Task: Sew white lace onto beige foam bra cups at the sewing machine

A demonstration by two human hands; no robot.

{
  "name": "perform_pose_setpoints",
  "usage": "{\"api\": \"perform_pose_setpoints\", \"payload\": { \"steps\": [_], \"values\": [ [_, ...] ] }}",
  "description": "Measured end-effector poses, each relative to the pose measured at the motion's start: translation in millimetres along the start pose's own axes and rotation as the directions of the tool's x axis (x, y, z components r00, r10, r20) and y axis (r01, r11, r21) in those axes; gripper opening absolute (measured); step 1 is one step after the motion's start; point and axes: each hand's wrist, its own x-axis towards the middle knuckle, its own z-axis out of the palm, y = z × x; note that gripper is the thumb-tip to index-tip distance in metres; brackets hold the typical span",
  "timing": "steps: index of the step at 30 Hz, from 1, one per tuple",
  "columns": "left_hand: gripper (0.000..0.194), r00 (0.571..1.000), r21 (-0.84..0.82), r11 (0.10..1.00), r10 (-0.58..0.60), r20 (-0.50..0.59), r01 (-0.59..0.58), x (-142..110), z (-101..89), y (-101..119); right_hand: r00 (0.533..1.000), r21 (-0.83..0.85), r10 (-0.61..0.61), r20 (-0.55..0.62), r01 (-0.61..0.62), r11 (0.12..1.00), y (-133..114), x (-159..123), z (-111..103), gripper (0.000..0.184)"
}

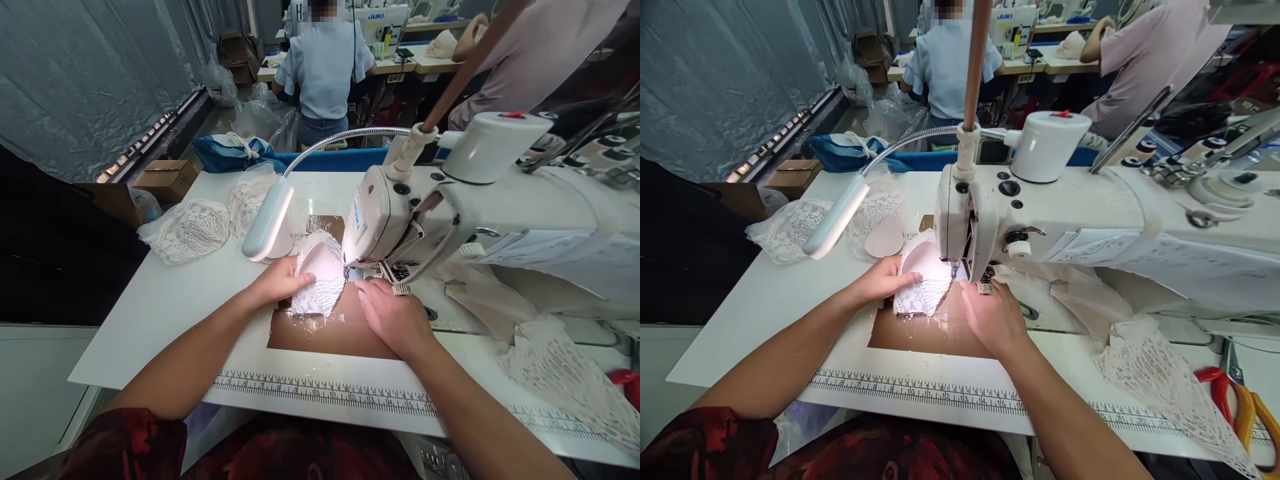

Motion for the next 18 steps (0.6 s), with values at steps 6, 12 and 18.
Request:
{"api": "perform_pose_setpoints", "payload": {
  "steps": [6,12,18],
  "values": [
    [0.017,0.996,-0.129,0.991,-0.039,-0.083,0.028,0,-1.4,-6,0.979,-0.061,0.127,0.161,-0.118,0.991,14,4,-22,0.023],
    [0.033,0.983,-0.358,0.917,-0.18,0.022,0.176,-51,-0.8,-13,0.961,-0.078,0.13,0.243,-0.114,0.99,37,-2,-31,0.024],
    [0.046,0.817,-0.283,0.888,-0.158,0.554,0.363,-114,1.1,-13,0.925,-0.044,0.038,0.377,-0.023,0.999,42,-10,-33,0.018]
  ]
}}
